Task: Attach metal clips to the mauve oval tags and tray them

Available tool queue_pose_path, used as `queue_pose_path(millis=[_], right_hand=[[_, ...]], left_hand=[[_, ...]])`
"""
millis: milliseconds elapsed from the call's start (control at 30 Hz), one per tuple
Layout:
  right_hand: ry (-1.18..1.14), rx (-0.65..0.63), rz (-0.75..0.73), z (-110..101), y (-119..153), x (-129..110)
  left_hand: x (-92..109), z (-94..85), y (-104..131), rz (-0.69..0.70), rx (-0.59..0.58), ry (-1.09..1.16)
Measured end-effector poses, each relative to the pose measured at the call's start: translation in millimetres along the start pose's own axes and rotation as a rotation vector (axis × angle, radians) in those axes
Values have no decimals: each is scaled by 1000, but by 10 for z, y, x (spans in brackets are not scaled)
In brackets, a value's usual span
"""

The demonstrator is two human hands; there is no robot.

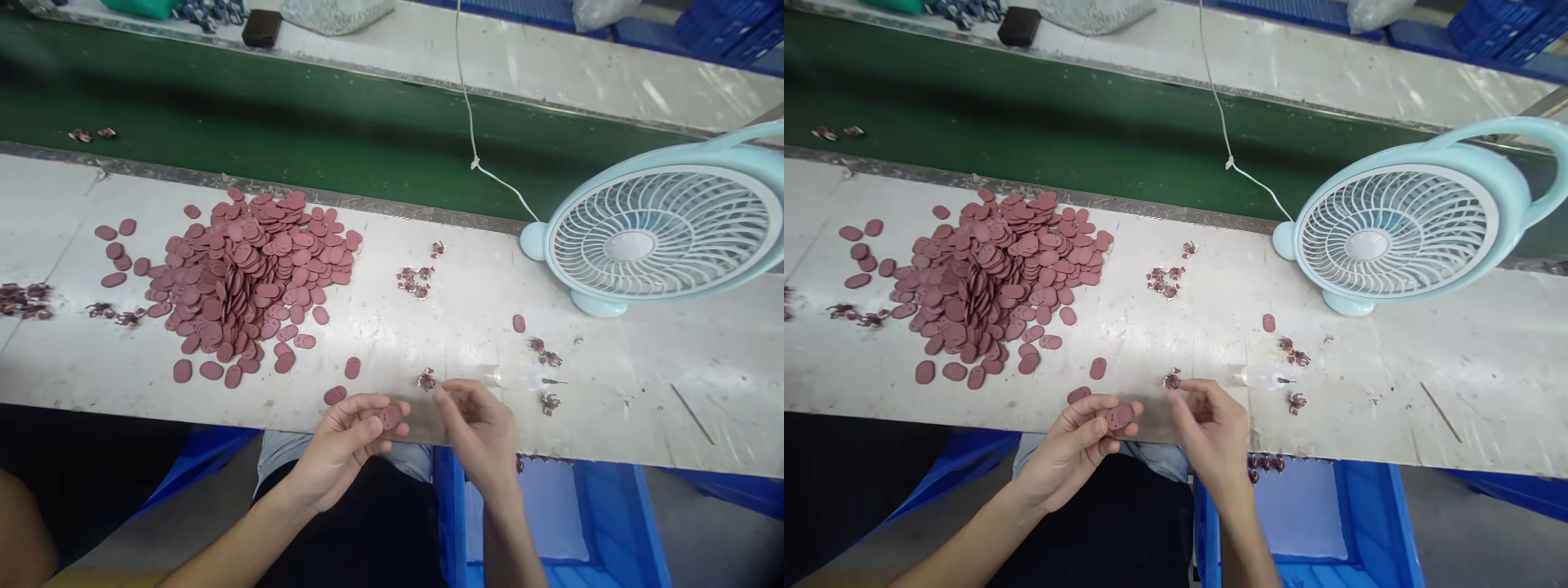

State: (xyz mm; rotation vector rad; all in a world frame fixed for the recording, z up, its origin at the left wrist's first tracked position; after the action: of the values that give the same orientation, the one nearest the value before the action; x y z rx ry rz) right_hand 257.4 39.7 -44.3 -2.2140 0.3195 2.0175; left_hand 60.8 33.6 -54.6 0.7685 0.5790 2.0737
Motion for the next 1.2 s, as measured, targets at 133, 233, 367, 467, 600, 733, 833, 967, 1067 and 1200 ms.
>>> queue_pose_path(millis=[133,233,367,467,600,733,833,967,1067,1200], right_hand=[[671,-153,-129,253,-229,-12],[716,-158,-121,246,-303,-1],[449,-152,-35,90,-129,-120],[39,-191,73,47,107,-247],[-148,-251,20,94,299,-456],[-140,-264,-12,176,334,-508],[-148,-279,23,237,329,-479],[-137,-272,28,250,323,-461],[-102,-286,34,237,327,-457],[-69,-293,11,224,324,-483]], left_hand=[[-8,47,-5,2,11,-19],[-19,64,15,12,21,-28],[-23,73,36,36,4,-54],[-22,79,28,57,-7,-91],[5,97,12,130,-10,-169],[9,139,15,171,-64,-234],[-21,164,16,152,-111,-227],[-39,174,21,159,-119,-211],[-44,176,19,157,-108,-211],[-54,201,10,147,-101,-240]])
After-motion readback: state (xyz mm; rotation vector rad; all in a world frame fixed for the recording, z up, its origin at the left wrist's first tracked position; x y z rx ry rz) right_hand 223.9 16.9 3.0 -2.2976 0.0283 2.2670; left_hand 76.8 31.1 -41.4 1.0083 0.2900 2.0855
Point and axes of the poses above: each hand's wrist, its own y-axis away from the middle knuckle, its own z-axis out of the palm, x = y × z, the point moved 6 cm from there along -y, towards the middle knuckle, and after that the axes turned 13 degrees about -z, right-handed, at the moved point
